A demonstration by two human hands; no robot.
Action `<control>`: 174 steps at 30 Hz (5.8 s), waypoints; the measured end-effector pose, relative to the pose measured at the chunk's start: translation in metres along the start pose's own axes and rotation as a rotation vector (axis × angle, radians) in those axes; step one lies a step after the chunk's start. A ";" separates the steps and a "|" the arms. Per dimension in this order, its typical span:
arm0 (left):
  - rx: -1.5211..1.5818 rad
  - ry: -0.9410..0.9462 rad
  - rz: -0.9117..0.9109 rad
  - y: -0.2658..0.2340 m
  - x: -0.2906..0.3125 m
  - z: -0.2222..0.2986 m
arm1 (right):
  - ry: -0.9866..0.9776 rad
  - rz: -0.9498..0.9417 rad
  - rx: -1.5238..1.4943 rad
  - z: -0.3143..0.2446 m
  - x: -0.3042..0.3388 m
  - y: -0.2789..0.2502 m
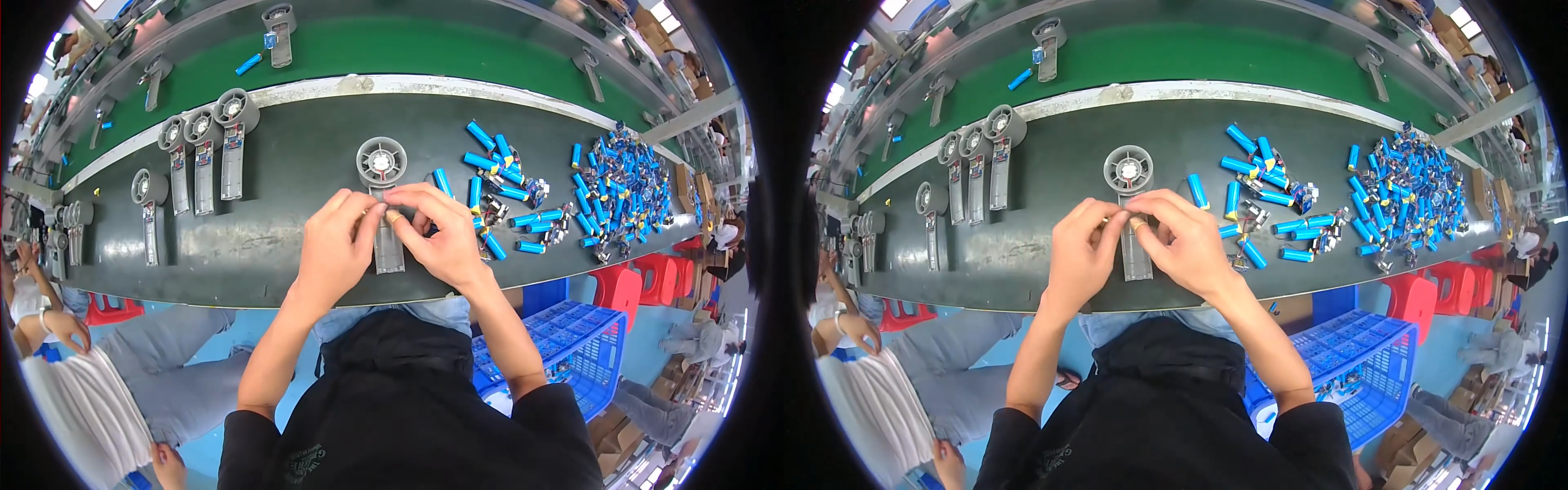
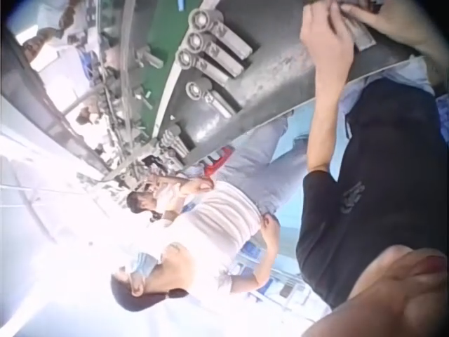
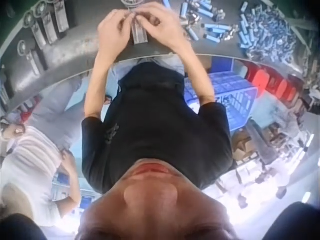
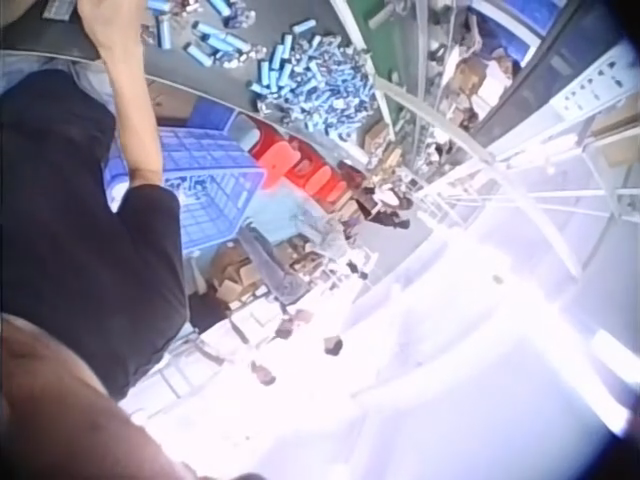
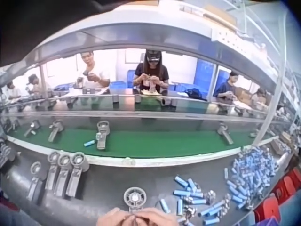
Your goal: The person assembles small metal parts and plastic components into a circular housing by hand, working on an assembly line.
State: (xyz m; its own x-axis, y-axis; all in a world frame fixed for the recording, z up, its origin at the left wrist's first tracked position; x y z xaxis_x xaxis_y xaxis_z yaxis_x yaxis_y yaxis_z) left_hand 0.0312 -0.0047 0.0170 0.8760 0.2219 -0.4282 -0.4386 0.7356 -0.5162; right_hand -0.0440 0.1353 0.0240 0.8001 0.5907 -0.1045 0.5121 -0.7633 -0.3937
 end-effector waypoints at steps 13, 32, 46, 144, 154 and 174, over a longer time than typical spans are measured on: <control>0.430 -0.223 0.138 0.000 0.006 0.002 | -0.346 0.270 0.269 0.010 -0.009 0.017; 0.231 0.021 0.215 0.009 0.020 -0.011 | -0.196 0.199 0.038 0.015 -0.006 0.015; 0.153 0.072 0.232 0.009 0.021 -0.011 | -0.110 0.152 -0.027 0.016 -0.006 0.014; 0.036 0.112 -0.157 0.006 -0.066 -0.025 | 0.259 0.193 0.105 0.012 0.045 0.014; 0.005 0.060 -0.062 0.019 -0.051 -0.037 | 0.214 0.156 0.559 0.010 0.015 -0.049; 0.632 0.270 -0.150 -0.013 -0.017 0.028 | 0.407 -0.301 -0.947 -0.011 0.017 -0.023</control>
State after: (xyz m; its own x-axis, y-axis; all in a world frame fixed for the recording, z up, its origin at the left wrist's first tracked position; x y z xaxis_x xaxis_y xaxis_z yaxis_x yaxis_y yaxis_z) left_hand 0.0279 0.0002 0.0518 0.8018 -0.0170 -0.5974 -0.0450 0.9950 -0.0888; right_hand -0.0385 0.1604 0.0418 0.5547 0.7904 0.2599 0.5993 -0.5962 0.5342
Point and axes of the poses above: each hand's wrist, its own x-axis away from the middle knuckle, its own y-axis out of the palm, z = x × y, the point moved 4 cm from there along -x, towards the middle knuckle, and after that the axes turned 9 degrees about y, right-handed, at the moved point
